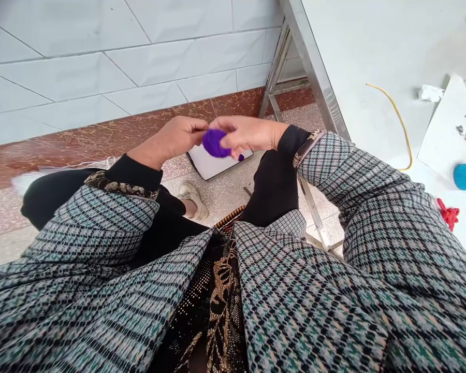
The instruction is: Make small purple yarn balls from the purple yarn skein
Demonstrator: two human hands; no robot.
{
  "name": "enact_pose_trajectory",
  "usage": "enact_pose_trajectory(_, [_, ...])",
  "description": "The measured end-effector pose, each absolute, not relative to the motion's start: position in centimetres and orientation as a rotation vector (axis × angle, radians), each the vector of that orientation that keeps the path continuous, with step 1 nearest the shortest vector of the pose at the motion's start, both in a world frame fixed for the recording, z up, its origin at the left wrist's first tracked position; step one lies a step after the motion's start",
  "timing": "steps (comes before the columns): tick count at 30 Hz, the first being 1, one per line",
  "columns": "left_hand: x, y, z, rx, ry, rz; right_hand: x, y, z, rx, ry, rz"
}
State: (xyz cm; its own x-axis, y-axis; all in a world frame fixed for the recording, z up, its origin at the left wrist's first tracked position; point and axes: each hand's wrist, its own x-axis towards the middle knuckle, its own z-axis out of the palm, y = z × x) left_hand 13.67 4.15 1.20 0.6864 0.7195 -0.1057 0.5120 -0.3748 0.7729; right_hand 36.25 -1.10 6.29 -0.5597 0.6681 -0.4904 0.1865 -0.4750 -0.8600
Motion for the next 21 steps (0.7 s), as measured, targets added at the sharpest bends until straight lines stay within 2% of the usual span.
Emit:
enact_pose_trajectory(4, [14.6, 3.6, 0.9, 2.067, 0.75, 0.169, 35.5, -0.5, 7.1, -1.337, -0.981, 1.794])
enact_pose_trajectory(9, [15.1, 2.4, 3.0, 2.017, 0.435, -0.042, 35.2, -0.4, 6.6, -1.654, -0.991, 1.618])
enact_pose_trajectory(12, [14.5, 2.5, 3.8, 1.994, 0.519, 0.099, 35.8, -0.8, 5.5, -1.754, -1.209, 1.703])
enact_pose_trajectory(16, [13.7, 3.5, 3.1, 1.977, 0.807, 0.369, 36.4, -1.2, 4.9, -1.515, -1.521, 2.03])
enact_pose_trajectory(21, [13.6, 4.8, 0.4, 1.98, 1.04, 0.414, 35.9, -1.1, 6.6, -1.331, -1.233, 2.07])
